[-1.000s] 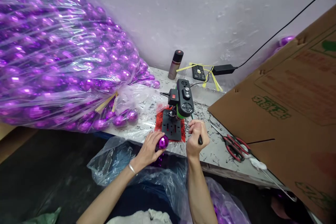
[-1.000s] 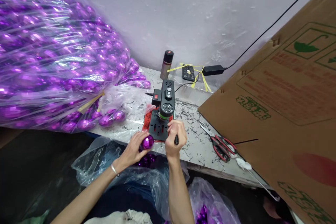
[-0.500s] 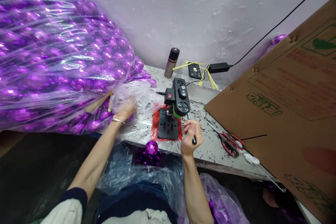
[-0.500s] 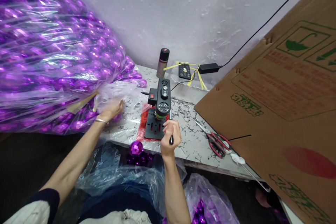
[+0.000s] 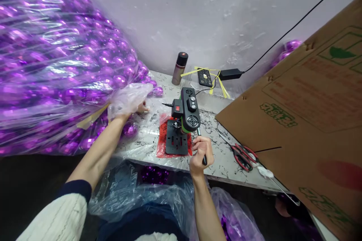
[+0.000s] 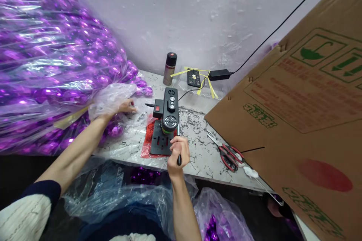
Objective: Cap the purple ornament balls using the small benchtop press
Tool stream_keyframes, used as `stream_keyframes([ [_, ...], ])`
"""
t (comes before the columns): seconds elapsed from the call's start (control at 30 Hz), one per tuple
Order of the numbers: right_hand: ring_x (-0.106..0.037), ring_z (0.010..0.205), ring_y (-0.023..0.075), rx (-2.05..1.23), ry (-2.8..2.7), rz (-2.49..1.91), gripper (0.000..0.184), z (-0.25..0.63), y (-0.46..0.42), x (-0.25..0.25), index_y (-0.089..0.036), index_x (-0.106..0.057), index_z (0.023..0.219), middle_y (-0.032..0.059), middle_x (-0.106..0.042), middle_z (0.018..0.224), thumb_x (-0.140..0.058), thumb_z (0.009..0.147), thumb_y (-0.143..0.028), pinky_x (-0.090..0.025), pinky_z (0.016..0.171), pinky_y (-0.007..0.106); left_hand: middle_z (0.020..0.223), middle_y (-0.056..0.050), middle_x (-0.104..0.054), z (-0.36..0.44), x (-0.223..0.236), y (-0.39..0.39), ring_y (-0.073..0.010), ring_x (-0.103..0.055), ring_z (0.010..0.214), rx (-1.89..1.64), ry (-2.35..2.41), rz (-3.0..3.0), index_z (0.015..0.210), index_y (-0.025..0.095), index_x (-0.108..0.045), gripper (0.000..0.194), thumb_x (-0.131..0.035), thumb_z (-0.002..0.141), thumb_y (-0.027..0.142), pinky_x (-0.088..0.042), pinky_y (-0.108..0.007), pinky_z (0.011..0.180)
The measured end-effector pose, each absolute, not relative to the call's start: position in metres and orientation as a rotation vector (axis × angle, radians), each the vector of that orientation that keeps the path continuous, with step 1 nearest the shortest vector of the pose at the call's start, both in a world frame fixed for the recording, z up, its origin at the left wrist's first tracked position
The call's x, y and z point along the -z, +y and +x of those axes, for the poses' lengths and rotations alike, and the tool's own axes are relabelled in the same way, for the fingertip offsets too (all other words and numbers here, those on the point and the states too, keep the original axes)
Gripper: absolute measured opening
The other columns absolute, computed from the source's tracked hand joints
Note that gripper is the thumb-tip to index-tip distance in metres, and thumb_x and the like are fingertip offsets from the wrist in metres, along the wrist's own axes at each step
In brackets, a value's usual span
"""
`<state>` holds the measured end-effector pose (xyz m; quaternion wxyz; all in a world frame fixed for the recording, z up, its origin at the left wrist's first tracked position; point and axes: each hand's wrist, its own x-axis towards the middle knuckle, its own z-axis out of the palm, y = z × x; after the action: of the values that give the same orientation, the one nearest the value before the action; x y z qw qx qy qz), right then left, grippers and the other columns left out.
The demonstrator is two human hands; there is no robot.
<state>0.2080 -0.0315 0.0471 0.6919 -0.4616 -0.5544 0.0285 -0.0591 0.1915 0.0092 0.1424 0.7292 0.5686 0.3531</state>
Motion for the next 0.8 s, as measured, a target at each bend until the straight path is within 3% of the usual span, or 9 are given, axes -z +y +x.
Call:
stream_keyframes([
  [0.1,-0.066,0.074,0.0167,-0.090,-1.220,-1.050,0.039,0.208,-0.031,-0.043,-0.023,-0.055,0.070,0.0003,-0.060,0.072,-0.048,0.107,-0.032,-0.051,0.068,0.032,0.068,0.001,-0.070,-0.063,-0.014,0.177,-0.0229,-0.076,0.080,-0.773,1.664,2.139,0.095,0.019,-0.071,0.037,-0.077,0.092,0.055,-0.060,-0.034,0.085],
  [0.17,-0.068,0.076,0.0172,-0.126,-1.178,-1.060,0.025,0.208,-0.032,-0.040,-0.023,-0.064,0.087,0.0036,-0.068,0.089,-0.059,0.103,-0.042,-0.054,0.069,0.034,0.077,-0.003,-0.076,-0.062,-0.018,0.152,-0.0266,-0.078,0.085,-0.676,1.641,2.181,0.108,0.016,-0.073,0.039,-0.078,0.091,0.051,-0.062,-0.037,0.086],
  [0.23,-0.069,0.075,0.0157,-0.173,-1.057,-1.068,0.032,0.205,-0.036,-0.036,-0.024,-0.065,0.116,0.0077,-0.071,0.111,-0.069,0.096,-0.048,-0.055,0.066,0.033,0.100,-0.011,-0.082,-0.060,-0.023,0.115,-0.0307,-0.079,0.099,-0.617,1.558,2.279,0.125,0.016,-0.072,0.044,-0.075,0.093,0.047,-0.062,-0.041,0.093],
  [0.3,-0.069,0.071,0.0138,-0.261,-0.918,-1.121,0.044,0.196,-0.045,-0.031,-0.025,-0.059,0.134,0.0076,-0.072,0.113,-0.069,0.097,-0.046,-0.053,0.061,0.029,0.128,-0.015,-0.078,-0.061,-0.028,0.075,-0.0318,-0.075,0.119,-0.630,1.429,2.407,0.140,0.020,-0.067,0.047,-0.066,0.099,0.045,-0.060,-0.045,0.104],
  [0.4,-0.068,0.067,0.0136,-0.495,-1.007,-1.216,0.026,0.170,-0.058,-0.019,-0.024,-0.070,0.120,0.0026,-0.074,0.089,-0.058,0.104,-0.039,-0.053,0.060,0.026,0.138,-0.013,-0.074,-0.075,-0.037,0.025,-0.0312,-0.071,0.128,-0.824,1.439,2.509,0.140,0.027,-0.069,0.039,-0.056,0.106,0.043,-0.056,-0.049,0.112],
  [0.47,-0.072,0.075,0.0156,-0.647,-1.300,-1.176,0.025,0.144,-0.057,-0.009,-0.023,-0.076,0.100,0.0051,-0.077,0.091,-0.059,0.103,-0.041,-0.057,0.065,0.027,0.143,-0.014,-0.071,-0.092,-0.044,0.008,-0.0337,-0.066,0.136,-0.991,1.665,2.508,0.140,0.030,-0.069,0.037,-0.058,0.106,0.040,-0.050,-0.055,0.118],
  [0.6,-0.076,0.098,0.0206,-0.646,-1.532,-1.141,0.029,0.091,-0.011,0.002,-0.022,-0.076,0.116,0.0113,-0.081,0.112,-0.060,0.101,-0.041,-0.063,0.084,0.034,0.157,-0.018,-0.059,-0.133,-0.058,0.014,-0.0433,-0.047,0.153,-1.075,2.185,2.373,0.147,0.029,-0.063,0.052,-0.071,0.097,0.041,-0.034,-0.069,0.126],
  [0.7,-0.070,0.126,0.0276,-0.631,-1.601,-1.180,0.036,0.060,0.047,-0.002,-0.021,-0.075,0.124,0.0148,-0.078,0.130,-0.063,0.097,-0.043,-0.056,0.113,0.048,0.150,-0.023,-0.063,-0.159,-0.072,0.038,-0.0453,-0.056,0.143,-0.915,2.369,2.277,0.139,0.021,-0.068,0.042,-0.064,0.099,0.032,-0.045,-0.066,0.116],
  [0.8,-0.072,0.124,0.0294,-0.872,-1.667,-1.282,0.037,0.035,0.098,-0.008,-0.022,-0.078,0.118,0.0132,-0.081,0.123,-0.060,0.098,-0.047,-0.054,0.115,0.050,0.129,-0.022,-0.073,-0.179,-0.090,0.062,-0.0390,-0.070,0.119,-0.879,2.367,2.231,0.129,0.018,-0.074,0.037,-0.055,0.098,0.023,-0.057,-0.053,0.101],
])
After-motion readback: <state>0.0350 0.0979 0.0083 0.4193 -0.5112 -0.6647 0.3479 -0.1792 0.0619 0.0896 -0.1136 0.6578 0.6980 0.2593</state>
